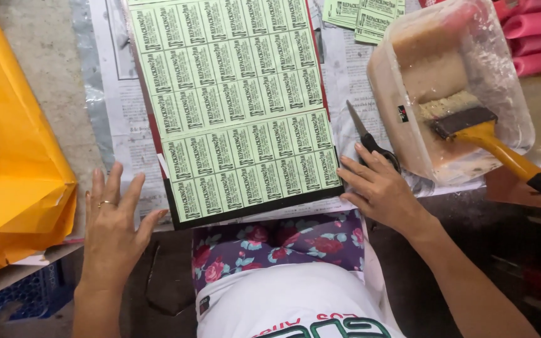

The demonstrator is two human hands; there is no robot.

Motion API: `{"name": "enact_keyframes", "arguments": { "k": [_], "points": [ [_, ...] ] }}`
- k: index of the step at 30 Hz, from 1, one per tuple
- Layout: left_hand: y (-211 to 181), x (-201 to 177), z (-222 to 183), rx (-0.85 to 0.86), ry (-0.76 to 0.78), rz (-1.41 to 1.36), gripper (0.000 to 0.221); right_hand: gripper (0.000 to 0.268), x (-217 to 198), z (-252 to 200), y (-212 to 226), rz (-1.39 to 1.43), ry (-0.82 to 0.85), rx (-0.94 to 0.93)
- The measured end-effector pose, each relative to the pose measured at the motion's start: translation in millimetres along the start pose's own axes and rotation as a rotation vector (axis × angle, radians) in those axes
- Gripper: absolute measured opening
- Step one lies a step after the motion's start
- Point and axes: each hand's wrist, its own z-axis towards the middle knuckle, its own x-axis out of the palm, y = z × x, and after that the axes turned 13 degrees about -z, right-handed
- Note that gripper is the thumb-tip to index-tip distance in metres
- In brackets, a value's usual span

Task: Applying adhesive to a large promotional poster using a brush and then carefully placing and smoothing out sheets of labels onto the poster.

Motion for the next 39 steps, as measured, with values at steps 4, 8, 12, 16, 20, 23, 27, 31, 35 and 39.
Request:
{"name": "enact_keyframes", "arguments": {
  "k": [4,8,12,16,20,23,27,31,35,39],
  "points": [
    [2,2,-25,-0.07,-0.149,-0.181,0.043,0.045,-5,3,0,0.065,0.01,0.002],
    [-12,14,-51,-0.393,-0.06,-0.573,0.022,0.05,-10,4,4,0.121,0.025,0.076],
    [-44,22,-57,-0.631,0.072,-0.661,0.033,0.055,-1,-1,2,0.129,0.054,0.088],
    [-57,25,-57,-0.717,-0.005,-0.759,0.04,0.056,0,-1,3,0.1,0.057,0.096],
    [-63,15,-53,-0.847,0.024,-0.855,0.039,0.056,3,-3,3,0.098,0.048,0.093],
    [-65,14,-54,-0.793,0.017,-0.803,0.04,0.056,0,-1,5,0.078,0.059,0.082],
    [-61,22,-60,-0.667,0.003,-0.634,0.042,0.055,5,-4,4,0.054,0.055,0.064],
    [-60,28,-59,-0.606,0.013,-0.486,0.043,0.056,-8,4,13,0.074,0.081,0.098],
    [-56,31,-54,-0.728,0.039,-0.457,0.05,0.052,1,23,34,0.063,-0.012,0.052],
    [-68,25,-44,-0.758,0.037,-0.55,0.043,0.043,-1,78,103,0.293,-0.085,-0.029]
  ]
}}
